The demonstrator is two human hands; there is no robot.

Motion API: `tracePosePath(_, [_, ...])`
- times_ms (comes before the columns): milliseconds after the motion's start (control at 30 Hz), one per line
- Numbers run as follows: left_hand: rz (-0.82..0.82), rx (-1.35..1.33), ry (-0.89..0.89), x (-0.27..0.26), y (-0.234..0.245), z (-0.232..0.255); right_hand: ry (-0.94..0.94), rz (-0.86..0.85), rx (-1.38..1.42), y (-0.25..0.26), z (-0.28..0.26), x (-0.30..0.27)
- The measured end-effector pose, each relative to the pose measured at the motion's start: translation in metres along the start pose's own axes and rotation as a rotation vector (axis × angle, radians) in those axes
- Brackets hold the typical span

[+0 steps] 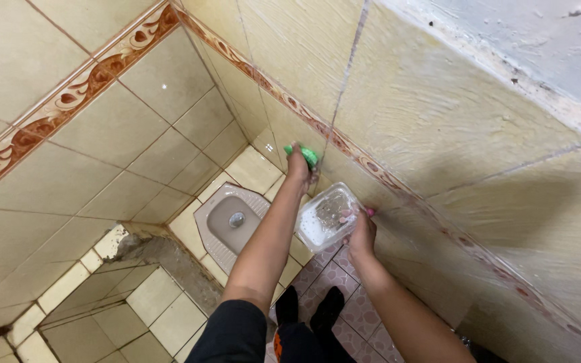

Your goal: The person scrubs the tiled bathroom wall using a green brush and soapy water from a plastic container.

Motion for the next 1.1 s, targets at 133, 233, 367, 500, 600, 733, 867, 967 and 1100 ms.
tracePosePath(133, [-0.141, 0.070, 0.183, -0.013, -0.012, -0.016, 0.008, 0.028, 0.000, 0.005, 0.001, -0.002])
tracePosePath(233, [-0.172, 0.007, 0.036, -0.033, -0.030, 0.018, 0.014, 0.047, -0.018, 0.007, -0.005, -0.006])
tracePosePath(367, [-0.196, -0.089, -0.179, -0.080, -0.061, 0.048, 0.064, 0.046, -0.015, 0.001, -0.017, -0.013])
tracePosePath(500, [0.113, 0.048, -0.321, -0.076, -0.047, 0.047, 0.058, 0.054, 0.005, -0.002, -0.018, -0.013])
tracePosePath(600, [0.141, 0.101, -0.166, -0.044, -0.025, 0.026, 0.040, 0.080, -0.003, -0.004, -0.018, -0.016])
tracePosePath(733, [0.153, 0.112, -0.146, -0.014, -0.025, 0.009, 0.023, 0.089, -0.053, -0.004, -0.018, -0.016])
tracePosePath(867, [0.043, 0.121, -0.781, -0.023, -0.042, 0.040, 0.055, 0.067, 0.016, -0.017, -0.017, -0.011])
tracePosePath(967, [0.070, 0.115, -0.754, -0.020, -0.030, 0.051, 0.051, 0.073, -0.018, -0.021, -0.016, -0.016])
tracePosePath(1100, [0.116, 0.085, -0.280, -0.013, -0.003, 0.046, 0.092, 0.055, 0.034, -0.031, -0.021, -0.013])
Point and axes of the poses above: each hand's wrist, its own x-axis towards the middle knuckle, its own y-axis out of the back of the hand, z = x × y, the point moved 6 cm from there along x, towards the middle knuckle, and after that the axes turned 1 degree about -z, right-handed, at the moved point
